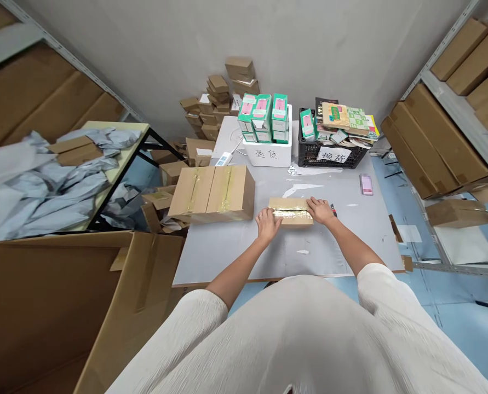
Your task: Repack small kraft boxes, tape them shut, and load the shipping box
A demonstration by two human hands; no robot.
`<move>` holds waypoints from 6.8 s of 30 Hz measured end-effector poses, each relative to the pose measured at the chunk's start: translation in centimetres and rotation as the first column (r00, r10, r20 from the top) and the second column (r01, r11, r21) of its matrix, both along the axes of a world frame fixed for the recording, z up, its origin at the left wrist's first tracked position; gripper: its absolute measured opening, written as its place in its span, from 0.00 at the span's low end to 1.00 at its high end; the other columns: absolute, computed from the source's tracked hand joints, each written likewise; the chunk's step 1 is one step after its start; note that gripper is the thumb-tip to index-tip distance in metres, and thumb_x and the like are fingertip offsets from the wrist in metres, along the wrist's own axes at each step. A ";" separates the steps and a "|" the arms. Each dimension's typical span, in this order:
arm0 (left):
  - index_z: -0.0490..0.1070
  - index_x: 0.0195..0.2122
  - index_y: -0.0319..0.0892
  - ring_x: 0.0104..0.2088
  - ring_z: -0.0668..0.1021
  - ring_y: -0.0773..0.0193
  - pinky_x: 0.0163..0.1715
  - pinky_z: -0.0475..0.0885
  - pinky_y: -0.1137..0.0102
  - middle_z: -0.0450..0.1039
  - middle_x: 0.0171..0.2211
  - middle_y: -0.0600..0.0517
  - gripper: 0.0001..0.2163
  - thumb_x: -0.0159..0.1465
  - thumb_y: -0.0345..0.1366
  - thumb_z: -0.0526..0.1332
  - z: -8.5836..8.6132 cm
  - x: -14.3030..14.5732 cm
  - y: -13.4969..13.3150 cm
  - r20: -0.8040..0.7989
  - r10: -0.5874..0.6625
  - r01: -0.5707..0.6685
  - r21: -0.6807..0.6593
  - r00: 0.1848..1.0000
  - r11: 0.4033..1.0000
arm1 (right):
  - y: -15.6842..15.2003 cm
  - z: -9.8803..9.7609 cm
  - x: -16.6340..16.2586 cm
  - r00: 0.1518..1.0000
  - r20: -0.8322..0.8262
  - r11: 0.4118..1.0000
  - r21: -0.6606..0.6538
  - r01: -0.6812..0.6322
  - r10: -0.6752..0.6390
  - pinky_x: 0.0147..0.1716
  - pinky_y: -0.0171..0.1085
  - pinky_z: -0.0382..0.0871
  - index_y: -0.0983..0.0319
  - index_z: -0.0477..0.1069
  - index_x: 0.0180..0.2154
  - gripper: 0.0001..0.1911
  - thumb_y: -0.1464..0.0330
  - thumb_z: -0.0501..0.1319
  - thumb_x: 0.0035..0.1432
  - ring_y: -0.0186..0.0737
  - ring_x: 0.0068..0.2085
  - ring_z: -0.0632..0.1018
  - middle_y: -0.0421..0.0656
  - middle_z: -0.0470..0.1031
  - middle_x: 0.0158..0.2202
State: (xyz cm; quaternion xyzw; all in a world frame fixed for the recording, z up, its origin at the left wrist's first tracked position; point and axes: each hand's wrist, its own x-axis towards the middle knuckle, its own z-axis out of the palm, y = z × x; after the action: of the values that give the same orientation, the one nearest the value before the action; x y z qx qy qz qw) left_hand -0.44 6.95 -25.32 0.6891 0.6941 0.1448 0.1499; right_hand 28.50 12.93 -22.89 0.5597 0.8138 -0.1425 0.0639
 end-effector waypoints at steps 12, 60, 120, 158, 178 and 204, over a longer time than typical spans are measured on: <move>0.76 0.60 0.50 0.64 0.70 0.38 0.62 0.66 0.45 0.74 0.64 0.40 0.15 0.75 0.42 0.61 0.6 -0.4 0.2 0.069 -0.090 0.092 -0.037 0.994 0.995 | 3.4 2.1 -1.9 0.939 -0.139 0.943 0.070 0.326 -0.314 0.53 0.50 0.67 0.61 0.74 0.58 0.24 0.60 0.44 0.80 0.59 0.52 0.77 0.57 0.83 0.49; 0.75 0.61 0.51 0.72 0.66 0.41 0.68 0.63 0.45 0.64 0.71 0.40 0.25 0.63 0.30 0.71 1.4 -3.2 -2.6 -0.017 -0.417 0.414 -0.090 0.909 0.906 | 0.7 0.0 -4.2 0.958 -0.052 0.956 -0.095 0.277 -0.282 0.62 0.62 0.63 0.60 0.71 0.61 0.23 0.59 0.58 0.69 0.68 0.65 0.67 0.58 0.71 0.68; 0.32 0.84 0.47 0.82 0.48 0.40 0.78 0.56 0.53 0.28 0.84 0.41 0.72 0.48 0.54 0.80 1.4 -6.7 7.1 0.351 -0.436 0.553 -0.393 0.829 0.734 | -2.1 -2.2 2.6 0.889 -0.310 0.938 -0.026 0.346 -0.337 0.58 0.48 0.73 0.57 0.82 0.54 0.22 0.71 0.55 0.67 0.53 0.55 0.78 0.50 0.80 0.55; 0.29 0.84 0.45 0.80 0.58 0.39 0.75 0.63 0.52 0.41 0.83 0.39 0.73 0.48 0.45 0.81 1.0 -6.7 4.9 0.452 -0.332 0.489 -0.292 0.828 0.822 | 2.3 -1.6 -13.4 0.971 -0.158 0.967 -0.154 -0.205 0.181 0.55 0.46 0.71 0.60 0.72 0.55 0.19 0.68 0.69 0.64 0.57 0.58 0.76 0.55 0.76 0.59; 0.24 0.83 0.52 0.77 0.64 0.37 0.71 0.67 0.53 0.32 0.84 0.42 0.71 0.53 0.50 0.79 2.7 -5.6 6.4 0.260 -0.336 0.419 -0.420 0.905 0.805 | 3.3 2.8 -7.1 0.974 -0.197 0.993 -0.017 -0.115 0.109 0.59 0.44 0.68 0.61 0.80 0.58 0.21 0.74 0.58 0.67 0.55 0.57 0.77 0.51 0.81 0.56; 0.73 0.69 0.46 0.67 0.77 0.45 0.67 0.72 0.52 0.73 0.70 0.41 0.25 0.76 0.50 0.58 6.8 -3.8 7.8 0.616 -0.077 0.182 -0.108 0.784 0.977 | 3.4 10.1 -3.4 0.391 -0.796 0.887 -0.402 0.226 -0.461 0.33 0.38 0.68 0.62 0.79 0.33 0.25 0.47 0.75 0.50 0.41 0.33 0.75 0.42 0.79 0.29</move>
State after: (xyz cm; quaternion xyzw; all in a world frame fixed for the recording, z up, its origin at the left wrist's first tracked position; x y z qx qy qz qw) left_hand -4.26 14.76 -18.49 0.6375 0.5692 0.2912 0.4300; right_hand 25.06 16.33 -12.77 0.5515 0.5722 -0.5104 -0.3285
